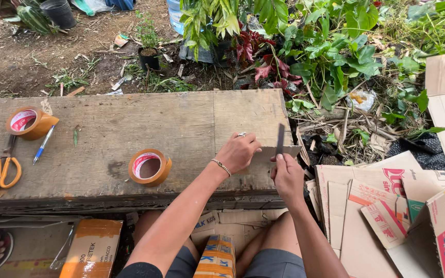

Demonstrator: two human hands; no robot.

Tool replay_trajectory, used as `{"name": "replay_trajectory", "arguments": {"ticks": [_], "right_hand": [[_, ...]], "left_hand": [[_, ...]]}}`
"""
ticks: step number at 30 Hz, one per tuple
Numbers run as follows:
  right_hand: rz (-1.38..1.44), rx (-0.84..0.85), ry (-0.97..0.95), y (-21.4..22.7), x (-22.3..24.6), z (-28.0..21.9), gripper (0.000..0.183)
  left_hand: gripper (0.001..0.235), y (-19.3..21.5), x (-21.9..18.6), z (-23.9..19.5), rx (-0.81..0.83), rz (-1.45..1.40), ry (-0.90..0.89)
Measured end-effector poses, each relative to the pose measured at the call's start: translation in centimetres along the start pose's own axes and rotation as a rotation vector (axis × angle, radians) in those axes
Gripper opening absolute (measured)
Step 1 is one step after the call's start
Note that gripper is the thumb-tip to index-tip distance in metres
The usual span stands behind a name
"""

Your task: The person cuts and folds pieces of cardboard to form a small rectangular box, then secures the edges and seams with brown packing tape. The finished box is placed on a wooden workbench.

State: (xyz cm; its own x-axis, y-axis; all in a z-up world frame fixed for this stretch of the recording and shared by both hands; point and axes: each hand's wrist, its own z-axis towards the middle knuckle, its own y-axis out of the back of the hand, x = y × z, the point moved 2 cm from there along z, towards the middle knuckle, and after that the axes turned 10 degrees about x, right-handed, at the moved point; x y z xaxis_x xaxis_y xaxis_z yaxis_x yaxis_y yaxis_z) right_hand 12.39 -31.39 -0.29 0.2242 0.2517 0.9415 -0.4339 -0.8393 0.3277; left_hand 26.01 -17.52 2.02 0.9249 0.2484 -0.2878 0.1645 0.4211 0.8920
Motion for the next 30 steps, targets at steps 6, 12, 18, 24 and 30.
{"name": "replay_trajectory", "arguments": {"ticks": [6,12,18,24,30], "right_hand": [[-0.691,-0.187,0.331,-0.9,1.4,0.4,0.026],[-0.857,-0.079,0.418,-2.3,1.1,1.0,0.020],[-0.845,-0.072,0.449,-2.6,2.1,1.6,0.015],[-0.835,-0.002,0.348,-2.7,2.5,2.0,0.014],[-0.827,-0.063,0.443,-3.1,1.3,1.4,0.016]], "left_hand": [[0.018,-0.2,0.7,0.5,0.024,-0.156,0.036],[0.015,0.4,0.2,0.5,0.018,-0.141,0.068],[0.010,0.8,-0.2,0.3,0.029,-0.109,0.078],[0.007,0.4,-0.2,0.3,0.006,-0.105,0.046],[0.012,0.0,-0.1,0.1,-0.020,-0.119,0.032]]}}
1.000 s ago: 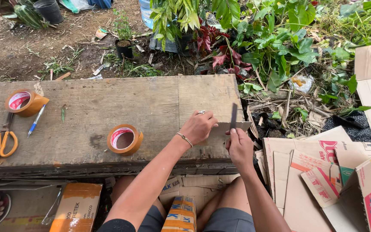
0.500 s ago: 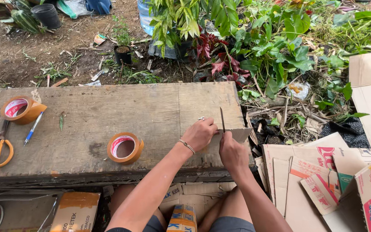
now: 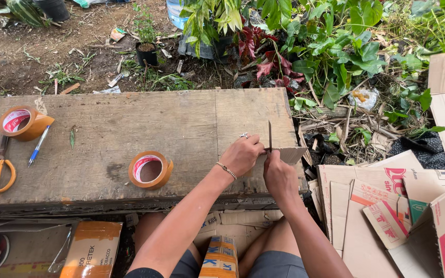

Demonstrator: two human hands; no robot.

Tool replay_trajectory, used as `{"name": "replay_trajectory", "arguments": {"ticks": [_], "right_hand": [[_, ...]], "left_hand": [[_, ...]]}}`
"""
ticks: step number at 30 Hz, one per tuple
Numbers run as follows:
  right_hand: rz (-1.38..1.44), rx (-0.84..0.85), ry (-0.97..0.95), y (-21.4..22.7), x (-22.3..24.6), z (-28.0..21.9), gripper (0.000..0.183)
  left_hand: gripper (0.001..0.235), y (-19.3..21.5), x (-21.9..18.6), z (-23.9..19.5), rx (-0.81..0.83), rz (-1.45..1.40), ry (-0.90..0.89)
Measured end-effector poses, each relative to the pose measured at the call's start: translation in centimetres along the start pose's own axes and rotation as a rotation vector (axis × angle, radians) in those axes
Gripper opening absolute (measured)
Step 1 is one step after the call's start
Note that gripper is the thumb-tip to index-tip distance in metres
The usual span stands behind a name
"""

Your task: The person cuts and folds pieces of cardboard to form a small rectangular box, then secures the edges and seams with brown packing tape. The finished box is placed on a wooden workbench.

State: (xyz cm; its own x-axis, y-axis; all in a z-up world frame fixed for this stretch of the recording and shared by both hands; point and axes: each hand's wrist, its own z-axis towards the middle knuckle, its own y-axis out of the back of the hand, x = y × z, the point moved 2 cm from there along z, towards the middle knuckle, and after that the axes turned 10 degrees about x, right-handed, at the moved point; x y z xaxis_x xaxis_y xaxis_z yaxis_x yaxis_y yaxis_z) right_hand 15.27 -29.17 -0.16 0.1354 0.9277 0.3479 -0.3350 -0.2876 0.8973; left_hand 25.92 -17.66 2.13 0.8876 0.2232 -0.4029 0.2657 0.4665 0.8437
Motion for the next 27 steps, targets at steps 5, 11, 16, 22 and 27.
{"name": "replay_trajectory", "arguments": {"ticks": [5,11,16,22,27], "right_hand": [[-0.045,0.131,-0.097,-1.5,-0.7,-2.0,0.015],[-0.077,0.259,-0.164,-2.9,-1.0,-4.2,0.015],[-0.014,0.275,-0.191,-3.1,-1.4,-5.3,0.015],[0.224,0.239,-0.187,-1.2,-2.2,-4.1,0.024],[-0.073,0.383,-0.320,0.7,-0.8,-3.2,0.023]], "left_hand": [[0.018,0.0,0.1,0.2,-0.025,0.002,-0.001],[0.022,0.4,0.0,0.3,0.007,0.010,0.042],[0.022,1.0,-0.8,0.0,-0.052,-0.145,0.073],[0.009,0.9,-0.6,0.5,-0.004,-0.272,0.077],[0.006,1.4,-0.3,0.3,-0.076,-0.241,0.043]]}}
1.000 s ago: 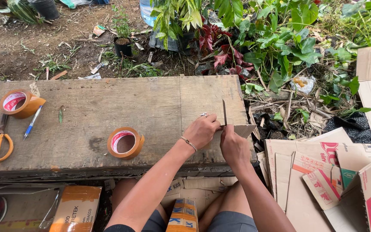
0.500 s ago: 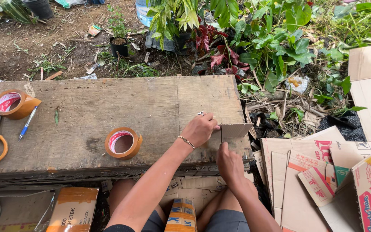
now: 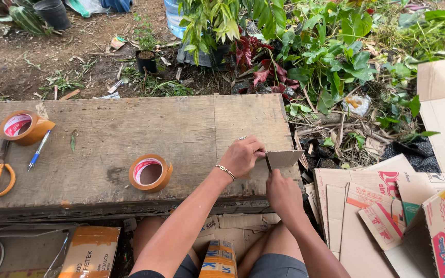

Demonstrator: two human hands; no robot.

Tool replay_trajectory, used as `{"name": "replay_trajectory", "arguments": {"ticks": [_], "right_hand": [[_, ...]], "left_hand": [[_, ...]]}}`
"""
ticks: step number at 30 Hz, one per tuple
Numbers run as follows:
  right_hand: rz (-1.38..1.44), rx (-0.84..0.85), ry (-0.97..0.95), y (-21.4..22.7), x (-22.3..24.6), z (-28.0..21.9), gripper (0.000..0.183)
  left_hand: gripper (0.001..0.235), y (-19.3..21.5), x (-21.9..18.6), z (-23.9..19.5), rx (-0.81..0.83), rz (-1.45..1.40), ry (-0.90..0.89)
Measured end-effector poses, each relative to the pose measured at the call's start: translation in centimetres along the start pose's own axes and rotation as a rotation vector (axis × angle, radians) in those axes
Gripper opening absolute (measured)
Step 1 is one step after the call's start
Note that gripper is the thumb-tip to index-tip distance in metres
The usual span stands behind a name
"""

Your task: The person cuts and folds pieces of cardboard to form a small rectangular box, then secures the edges and seams with brown packing tape. The finished box is placed on a wooden workbench.

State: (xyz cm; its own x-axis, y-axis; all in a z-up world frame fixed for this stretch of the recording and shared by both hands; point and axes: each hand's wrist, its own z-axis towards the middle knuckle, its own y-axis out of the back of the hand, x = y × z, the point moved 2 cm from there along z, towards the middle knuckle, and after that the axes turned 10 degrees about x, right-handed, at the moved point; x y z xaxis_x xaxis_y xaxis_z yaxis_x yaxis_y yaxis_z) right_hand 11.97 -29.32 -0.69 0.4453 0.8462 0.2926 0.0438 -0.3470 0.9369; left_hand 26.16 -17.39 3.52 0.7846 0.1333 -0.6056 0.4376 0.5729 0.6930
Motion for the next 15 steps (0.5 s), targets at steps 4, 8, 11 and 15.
{"name": "replay_trajectory", "arguments": {"ticks": [4,8,11,15], "right_hand": [[-0.010,-0.070,0.049,0.6,1.8,2.3,0.021],[-0.003,-0.110,0.051,-0.4,2.2,3.5,0.016],[-0.021,-0.061,0.068,-2.2,0.8,0.6,0.019],[0.024,-0.080,0.101,-2.5,-0.2,-0.5,0.018]], "left_hand": [[0.007,-0.3,-0.6,-0.6,0.008,0.041,0.002],[0.006,-0.1,-0.1,-0.2,-0.031,0.060,0.060],[0.007,-0.8,0.3,0.0,0.025,0.073,0.109],[0.015,-0.5,0.7,1.0,0.105,0.117,0.155]]}}
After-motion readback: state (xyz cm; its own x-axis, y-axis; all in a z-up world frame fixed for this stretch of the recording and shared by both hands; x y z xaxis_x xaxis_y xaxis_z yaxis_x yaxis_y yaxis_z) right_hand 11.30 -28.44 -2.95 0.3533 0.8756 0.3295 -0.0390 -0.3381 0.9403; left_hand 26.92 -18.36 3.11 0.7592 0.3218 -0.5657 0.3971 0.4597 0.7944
